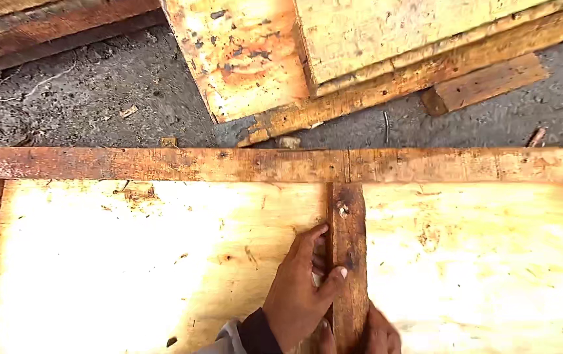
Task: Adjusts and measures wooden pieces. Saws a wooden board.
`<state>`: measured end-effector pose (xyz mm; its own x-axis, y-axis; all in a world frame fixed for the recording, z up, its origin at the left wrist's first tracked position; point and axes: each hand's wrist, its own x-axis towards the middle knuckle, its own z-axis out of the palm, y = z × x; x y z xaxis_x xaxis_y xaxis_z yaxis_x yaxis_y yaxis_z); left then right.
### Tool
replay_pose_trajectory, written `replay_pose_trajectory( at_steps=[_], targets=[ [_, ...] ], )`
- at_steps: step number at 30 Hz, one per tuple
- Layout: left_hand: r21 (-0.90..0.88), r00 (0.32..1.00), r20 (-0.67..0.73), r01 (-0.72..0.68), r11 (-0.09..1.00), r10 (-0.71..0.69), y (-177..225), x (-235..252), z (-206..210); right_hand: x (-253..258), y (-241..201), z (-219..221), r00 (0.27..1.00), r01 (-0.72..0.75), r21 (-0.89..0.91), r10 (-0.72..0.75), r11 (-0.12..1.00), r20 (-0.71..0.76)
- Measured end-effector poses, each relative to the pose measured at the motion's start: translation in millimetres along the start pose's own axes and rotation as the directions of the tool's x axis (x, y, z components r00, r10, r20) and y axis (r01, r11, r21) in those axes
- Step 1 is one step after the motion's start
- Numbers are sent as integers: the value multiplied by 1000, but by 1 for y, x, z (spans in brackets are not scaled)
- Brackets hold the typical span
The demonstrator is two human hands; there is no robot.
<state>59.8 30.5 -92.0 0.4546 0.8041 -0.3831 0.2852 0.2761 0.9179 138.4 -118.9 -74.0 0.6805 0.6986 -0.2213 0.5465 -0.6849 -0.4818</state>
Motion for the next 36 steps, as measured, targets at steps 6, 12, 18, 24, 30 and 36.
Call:
replay_pose_trajectory(
  at_steps=[6,12,18,24,30,36],
  targets=[
    [96,1000,3,11,995,-11,24,-5,-8,7,6,-6,999,38,-5,-38,999,15],
    [105,999,40,8,994,-13,25,-1,-10,23,11,-20,979,-14,89,-4,996,204],
    [99,999,41,11,995,-15,16,8,-9,27,11,-21,975,-5,77,-13,997,222],
    [158,997,28,-69,985,65,10,8,-12,29,3,-17,975,-12,100,-11,995,220],
    [268,998,43,-56,962,46,12,6,-15,27,-18,-14,976,-124,25,118,992,183],
    [192,998,7,-57,980,56,3,9,-19,-30,-49,8,980,-100,-98,81,990,-183]
  ],
)
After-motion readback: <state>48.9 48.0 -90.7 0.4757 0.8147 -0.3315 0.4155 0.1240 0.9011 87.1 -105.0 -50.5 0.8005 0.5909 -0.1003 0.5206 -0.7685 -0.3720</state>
